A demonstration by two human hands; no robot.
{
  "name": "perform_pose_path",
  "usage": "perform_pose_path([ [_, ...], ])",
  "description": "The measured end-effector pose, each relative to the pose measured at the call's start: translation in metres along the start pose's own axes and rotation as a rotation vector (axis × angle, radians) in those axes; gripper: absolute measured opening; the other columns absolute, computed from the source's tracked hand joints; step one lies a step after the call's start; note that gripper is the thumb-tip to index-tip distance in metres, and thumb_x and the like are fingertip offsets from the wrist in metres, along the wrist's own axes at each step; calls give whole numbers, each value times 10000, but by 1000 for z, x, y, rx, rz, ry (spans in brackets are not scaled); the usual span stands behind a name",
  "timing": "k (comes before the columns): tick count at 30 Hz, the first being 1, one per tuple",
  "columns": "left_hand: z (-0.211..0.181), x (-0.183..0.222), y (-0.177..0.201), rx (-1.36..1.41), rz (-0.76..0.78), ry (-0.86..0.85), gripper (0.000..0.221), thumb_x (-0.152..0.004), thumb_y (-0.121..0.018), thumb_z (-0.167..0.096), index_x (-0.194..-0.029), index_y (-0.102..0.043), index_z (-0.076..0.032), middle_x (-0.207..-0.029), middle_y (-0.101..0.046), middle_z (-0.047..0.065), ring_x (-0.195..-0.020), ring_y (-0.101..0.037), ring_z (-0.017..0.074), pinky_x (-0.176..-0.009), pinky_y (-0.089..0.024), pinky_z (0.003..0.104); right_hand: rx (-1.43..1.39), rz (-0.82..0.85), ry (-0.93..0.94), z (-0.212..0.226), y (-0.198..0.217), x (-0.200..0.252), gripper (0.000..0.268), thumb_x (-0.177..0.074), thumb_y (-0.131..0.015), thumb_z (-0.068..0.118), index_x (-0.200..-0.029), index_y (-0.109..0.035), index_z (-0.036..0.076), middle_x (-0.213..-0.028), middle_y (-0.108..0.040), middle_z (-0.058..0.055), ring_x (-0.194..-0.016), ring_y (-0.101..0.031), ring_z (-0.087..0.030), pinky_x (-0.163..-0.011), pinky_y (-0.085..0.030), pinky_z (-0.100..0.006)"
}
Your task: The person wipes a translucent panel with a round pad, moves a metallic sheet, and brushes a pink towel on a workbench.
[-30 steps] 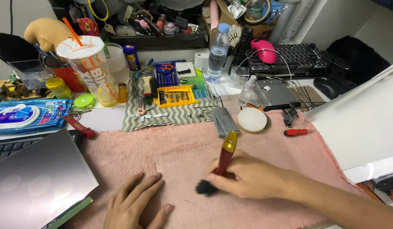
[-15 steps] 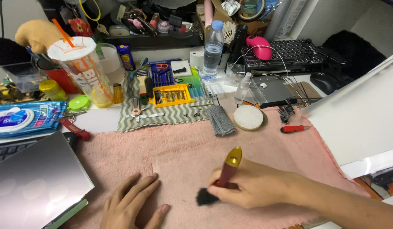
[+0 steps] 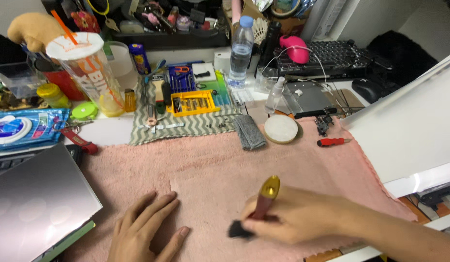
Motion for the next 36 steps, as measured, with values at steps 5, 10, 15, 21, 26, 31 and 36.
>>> perform_pose_path([
  [5,-7,-5,9,45,34,11,665,-835,-884,-621,-1451,-801,-385,-1602,-741,-198,-1529,-619,185,-1106,-524,474,143,-319,-141,-34,30,6,261,-1149,-613,332,-1158,-801,152,-1083,-842,-10,-934,-805,-236,-863,-595,-383],
  [10,-19,-10,19,74,77,-8,627,-888,-842,-581,-1464,-794,-337,-1597,-750,-158,-1530,-616,217,-1117,-513,500,-72,-145,-57,-7,-4,5,374,-1164,-570,351,-1317,-799,98,-1199,-848,-63,-913,-770,-203,-800,-596,-339],
  [15,-22,-11,22,83,94,13,613,-900,-829,-564,-1469,-789,-338,-1612,-737,-169,-1553,-595,207,-1151,-479,498,-44,116,-226,-33,-23,30,347,-1200,-541,432,-1130,-784,193,-924,-737,16,-752,-681,-167,-755,-545,-367],
  [21,-17,-9,16,46,88,20,619,-866,-847,-584,-1446,-802,-375,-1586,-752,-192,-1539,-620,191,-1110,-498,495,38,-230,-265,-36,8,21,280,-1173,-600,347,-1148,-793,146,-982,-798,-5,-739,-717,-144,-692,-615,-332],
  [26,-19,-9,19,21,45,-6,622,-848,-872,-569,-1434,-808,-370,-1583,-751,-187,-1530,-633,184,-1156,-502,473,-41,-54,-15,-4,-9,29,174,-1130,-566,240,-1165,-713,152,-1118,-775,-31,-926,-763,-248,-923,-565,-372],
  [31,-21,-10,21,55,69,7,606,-885,-836,-573,-1448,-799,-352,-1592,-748,-171,-1542,-618,201,-1151,-484,481,68,-14,-271,-46,4,46,304,-1191,-572,386,-1042,-747,188,-886,-752,-7,-741,-706,-194,-763,-568,-378],
  [36,-27,-15,27,102,64,-31,634,-899,-844,-547,-1477,-784,-292,-1591,-757,-116,-1535,-613,247,-1188,-481,506,124,-322,-130,-44,28,18,287,-1152,-577,340,-1158,-777,135,-1084,-833,-7,-965,-792,-206,-890,-577,-354],
])
Point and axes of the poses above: each hand's wrist, its own x-axis away from the middle knuckle, its own y-axis out of the back of the hand, z = x × y, the point moved 10 cm from there along -x, towards the middle knuckle
